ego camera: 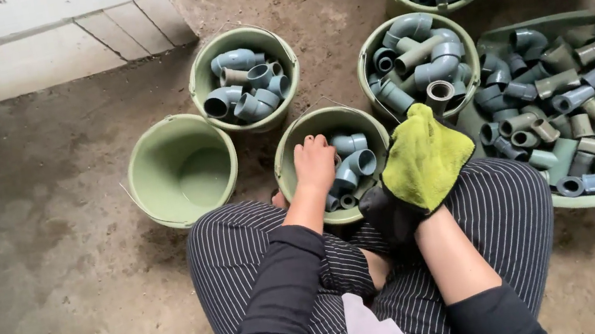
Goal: The person sits on the floor and wipes gray plastic pipe fittings with a green cloth. They pick up fittings from a bucket, wipe them, and place them back into the same bucket.
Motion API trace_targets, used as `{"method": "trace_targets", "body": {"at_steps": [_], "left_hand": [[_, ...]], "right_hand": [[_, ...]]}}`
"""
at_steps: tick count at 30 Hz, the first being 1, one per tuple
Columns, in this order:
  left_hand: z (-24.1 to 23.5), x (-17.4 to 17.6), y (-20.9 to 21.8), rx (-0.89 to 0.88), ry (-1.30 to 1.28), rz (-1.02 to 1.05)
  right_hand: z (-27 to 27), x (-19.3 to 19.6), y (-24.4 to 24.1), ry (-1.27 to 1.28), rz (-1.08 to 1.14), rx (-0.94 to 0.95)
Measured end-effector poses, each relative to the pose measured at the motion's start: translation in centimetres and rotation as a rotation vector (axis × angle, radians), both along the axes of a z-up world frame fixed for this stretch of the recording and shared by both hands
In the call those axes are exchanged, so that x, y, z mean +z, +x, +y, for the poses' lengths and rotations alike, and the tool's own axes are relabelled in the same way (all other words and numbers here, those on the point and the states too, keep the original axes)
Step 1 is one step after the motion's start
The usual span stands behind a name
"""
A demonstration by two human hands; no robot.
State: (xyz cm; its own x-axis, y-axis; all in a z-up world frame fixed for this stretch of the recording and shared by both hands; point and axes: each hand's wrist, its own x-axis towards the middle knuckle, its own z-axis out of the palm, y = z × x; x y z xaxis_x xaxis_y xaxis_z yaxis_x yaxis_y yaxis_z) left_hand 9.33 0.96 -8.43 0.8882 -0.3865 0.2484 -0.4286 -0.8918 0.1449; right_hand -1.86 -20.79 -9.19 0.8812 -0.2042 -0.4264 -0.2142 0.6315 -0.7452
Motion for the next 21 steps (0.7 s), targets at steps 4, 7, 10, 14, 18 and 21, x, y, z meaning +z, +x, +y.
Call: {"method": "trace_targets", "body": {"at_steps": [4,7,10,14,18,21], "left_hand": [[-1.1,3.2,-1.8,0.045,0.183,0.091],[-0.3,4.4,-1.9,-0.001,0.501,0.387],[1.0,2.0,-0.7,0.076,0.254,0.269],[2.8,4.5,-0.9,0.242,-0.207,0.300],[3.4,9.4,-4.3,0.101,-0.840,0.498],[2.3,12.0,-8.2,0.077,-0.905,0.456]], "right_hand": [[6.9,4.6,0.2,-0.080,-0.053,0.057],[8.1,5.5,0.6,-0.134,-0.101,0.102],[8.2,6.0,0.9,-0.191,-0.151,0.149],[8.2,6.3,0.8,-0.262,-0.210,0.196],[9.1,6.3,0.6,-0.318,-0.263,0.258],[9.7,6.3,0.5,-0.368,-0.299,0.307]]}}
